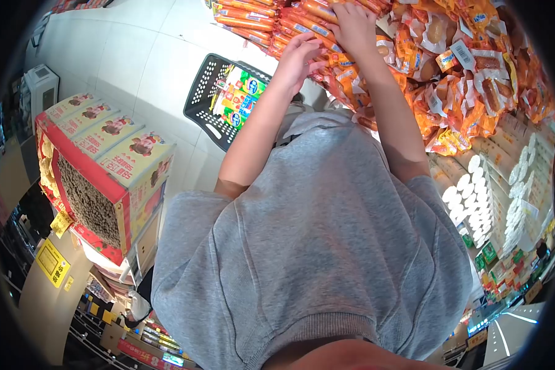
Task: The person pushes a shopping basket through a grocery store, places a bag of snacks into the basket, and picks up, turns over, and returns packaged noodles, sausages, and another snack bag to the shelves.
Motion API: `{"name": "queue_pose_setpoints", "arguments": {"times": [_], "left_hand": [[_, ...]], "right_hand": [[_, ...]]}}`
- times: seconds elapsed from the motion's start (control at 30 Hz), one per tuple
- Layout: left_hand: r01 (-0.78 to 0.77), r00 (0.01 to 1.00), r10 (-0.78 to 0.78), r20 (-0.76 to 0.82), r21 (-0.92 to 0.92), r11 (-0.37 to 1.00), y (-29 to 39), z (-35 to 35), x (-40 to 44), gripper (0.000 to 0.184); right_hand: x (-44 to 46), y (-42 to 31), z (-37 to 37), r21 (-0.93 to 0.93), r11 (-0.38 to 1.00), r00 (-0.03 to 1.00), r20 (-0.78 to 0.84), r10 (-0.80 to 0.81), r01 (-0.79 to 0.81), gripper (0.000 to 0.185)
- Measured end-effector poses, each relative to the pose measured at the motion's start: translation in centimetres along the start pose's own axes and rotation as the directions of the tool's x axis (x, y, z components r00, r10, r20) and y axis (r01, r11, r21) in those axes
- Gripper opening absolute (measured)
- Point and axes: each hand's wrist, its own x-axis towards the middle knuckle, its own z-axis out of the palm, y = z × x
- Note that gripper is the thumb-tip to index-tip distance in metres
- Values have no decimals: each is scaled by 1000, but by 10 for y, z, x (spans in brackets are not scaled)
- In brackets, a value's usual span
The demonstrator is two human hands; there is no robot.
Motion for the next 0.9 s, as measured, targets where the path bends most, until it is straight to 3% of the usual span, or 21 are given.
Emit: {"name": "queue_pose_setpoints", "arguments": {"times": [0.1,0.2,0.3,0.6,0.73,0.9], "left_hand": [[2,999,0,33,-45,999,-1,-3,4,54],[-34,998,36,60,-38,999,-3,-4,-3,60],[-86,989,87,115,-14,996,-1,-3,-9,64],[-193,955,195,225,-32,981,-10,11,-4,78],[-192,907,194,374,-43,980,-6,15,21,70],[-187,916,192,352,-49,981,-15,22,43,63]], "right_hand": [[-4,2,4,-10,1000,1000,19,12,-12,50],[-11,10,6,21,1000,995,-99,-16,18,56],[-18,1,-15,43,998,959,-280,-27,41,47],[-37,-19,-59,136,984,886,-462,-41,117,46],[-43,-23,-63,159,982,883,-468,-14,100,49],[-50,-31,-71,258,962,855,-516,56,93,45]]}}
